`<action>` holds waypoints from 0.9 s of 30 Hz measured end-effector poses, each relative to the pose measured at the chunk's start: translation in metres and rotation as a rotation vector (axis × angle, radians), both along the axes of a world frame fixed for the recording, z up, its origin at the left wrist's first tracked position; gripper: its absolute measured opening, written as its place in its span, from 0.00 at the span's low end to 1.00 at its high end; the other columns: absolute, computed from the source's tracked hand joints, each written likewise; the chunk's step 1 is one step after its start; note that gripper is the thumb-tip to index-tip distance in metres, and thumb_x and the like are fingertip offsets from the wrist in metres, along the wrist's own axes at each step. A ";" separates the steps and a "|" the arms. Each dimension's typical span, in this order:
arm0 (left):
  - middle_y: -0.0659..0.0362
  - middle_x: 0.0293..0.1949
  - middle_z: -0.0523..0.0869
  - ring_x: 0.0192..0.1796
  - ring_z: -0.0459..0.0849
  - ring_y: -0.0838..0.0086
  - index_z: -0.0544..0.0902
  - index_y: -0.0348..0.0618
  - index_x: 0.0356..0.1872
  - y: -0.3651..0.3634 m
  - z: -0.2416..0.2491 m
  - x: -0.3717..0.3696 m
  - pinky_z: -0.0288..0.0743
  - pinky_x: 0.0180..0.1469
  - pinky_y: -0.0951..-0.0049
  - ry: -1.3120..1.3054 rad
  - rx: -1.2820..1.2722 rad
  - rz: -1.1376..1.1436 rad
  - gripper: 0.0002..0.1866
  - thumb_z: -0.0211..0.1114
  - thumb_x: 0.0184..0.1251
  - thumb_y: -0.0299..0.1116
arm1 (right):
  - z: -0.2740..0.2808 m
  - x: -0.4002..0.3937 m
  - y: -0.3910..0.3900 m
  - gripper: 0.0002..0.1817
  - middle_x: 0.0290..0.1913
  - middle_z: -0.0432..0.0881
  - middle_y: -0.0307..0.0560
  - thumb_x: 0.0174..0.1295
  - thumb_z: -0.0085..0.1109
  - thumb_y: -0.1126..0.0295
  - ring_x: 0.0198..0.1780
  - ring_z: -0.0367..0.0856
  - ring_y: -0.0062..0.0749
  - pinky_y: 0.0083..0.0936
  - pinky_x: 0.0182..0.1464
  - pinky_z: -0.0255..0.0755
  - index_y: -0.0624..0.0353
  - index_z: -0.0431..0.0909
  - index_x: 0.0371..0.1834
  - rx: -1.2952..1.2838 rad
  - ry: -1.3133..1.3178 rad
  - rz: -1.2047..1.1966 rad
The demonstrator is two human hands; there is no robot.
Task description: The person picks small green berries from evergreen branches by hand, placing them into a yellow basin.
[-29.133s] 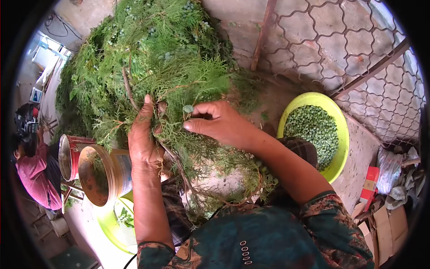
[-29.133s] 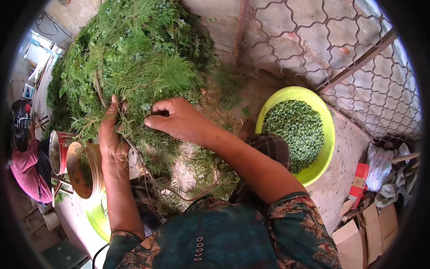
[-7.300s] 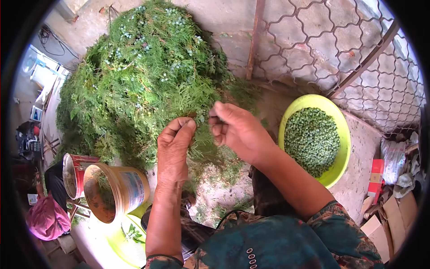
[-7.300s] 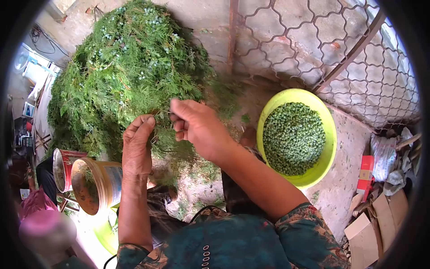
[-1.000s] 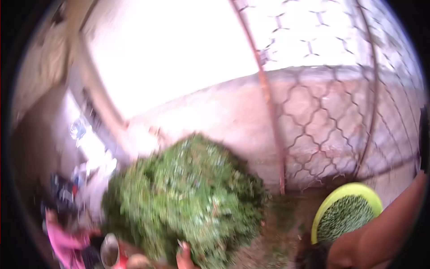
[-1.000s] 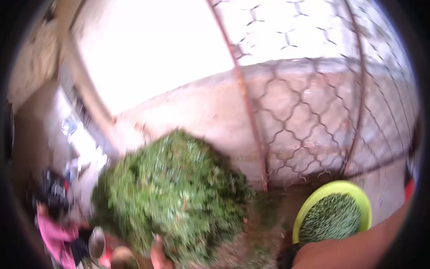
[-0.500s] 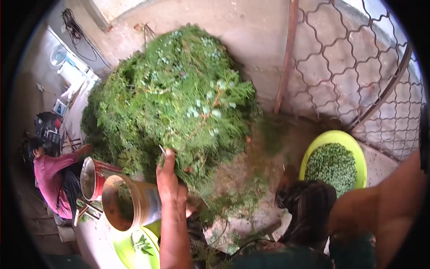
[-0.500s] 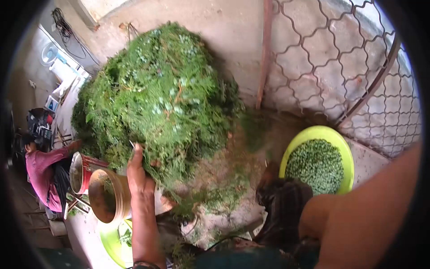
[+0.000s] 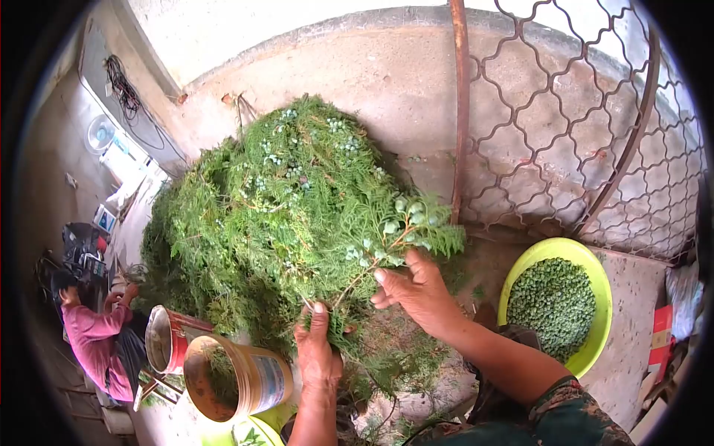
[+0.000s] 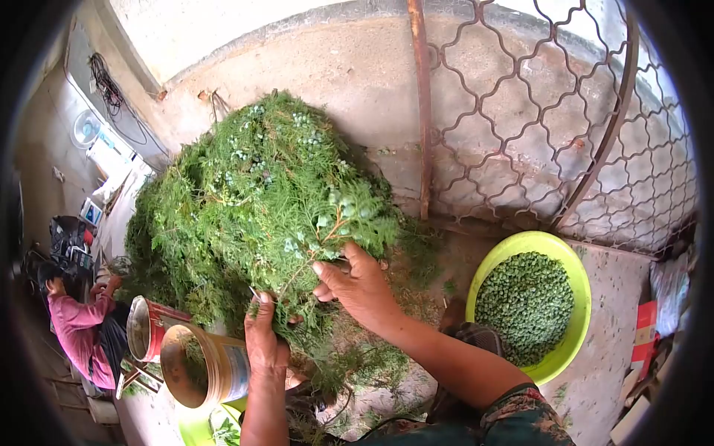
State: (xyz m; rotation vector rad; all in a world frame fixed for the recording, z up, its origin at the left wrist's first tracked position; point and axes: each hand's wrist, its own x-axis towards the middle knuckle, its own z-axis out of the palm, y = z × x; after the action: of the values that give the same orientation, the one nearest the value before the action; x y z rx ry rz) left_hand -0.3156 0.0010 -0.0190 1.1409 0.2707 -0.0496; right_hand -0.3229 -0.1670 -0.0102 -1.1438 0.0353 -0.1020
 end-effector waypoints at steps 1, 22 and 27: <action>0.61 0.31 0.79 0.31 0.77 0.75 0.76 0.43 0.35 0.003 -0.006 -0.001 0.73 0.30 0.72 0.005 -0.011 -0.048 0.06 0.61 0.63 0.34 | -0.002 0.003 0.000 0.18 0.33 0.76 0.44 0.63 0.55 0.68 0.27 0.78 0.23 0.20 0.30 0.77 0.67 0.64 0.50 0.002 0.002 -0.003; 0.59 0.49 0.77 0.51 0.72 0.73 0.70 0.40 0.56 -0.014 -0.038 -0.008 0.64 0.56 0.69 -0.085 0.186 -0.333 0.20 0.60 0.65 0.34 | -0.019 -0.002 -0.003 0.08 0.25 0.77 0.41 0.63 0.54 0.66 0.20 0.71 0.21 0.25 0.23 0.65 0.55 0.73 0.42 0.606 0.319 0.375; 0.58 0.49 0.78 0.51 0.75 0.72 0.71 0.41 0.56 -0.001 -0.055 -0.001 0.70 0.52 0.70 -0.190 0.067 -0.418 0.27 0.58 0.63 0.49 | -0.020 -0.005 -0.009 0.10 0.28 0.78 0.41 0.62 0.53 0.66 0.21 0.71 0.20 0.25 0.24 0.64 0.55 0.74 0.44 0.726 0.412 0.471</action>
State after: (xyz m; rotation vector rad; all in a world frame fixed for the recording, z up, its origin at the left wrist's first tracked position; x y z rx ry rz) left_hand -0.3167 0.0000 -0.0742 1.2449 -0.1390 -0.3008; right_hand -0.3278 -0.1763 -0.0306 -0.4079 0.1543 0.5317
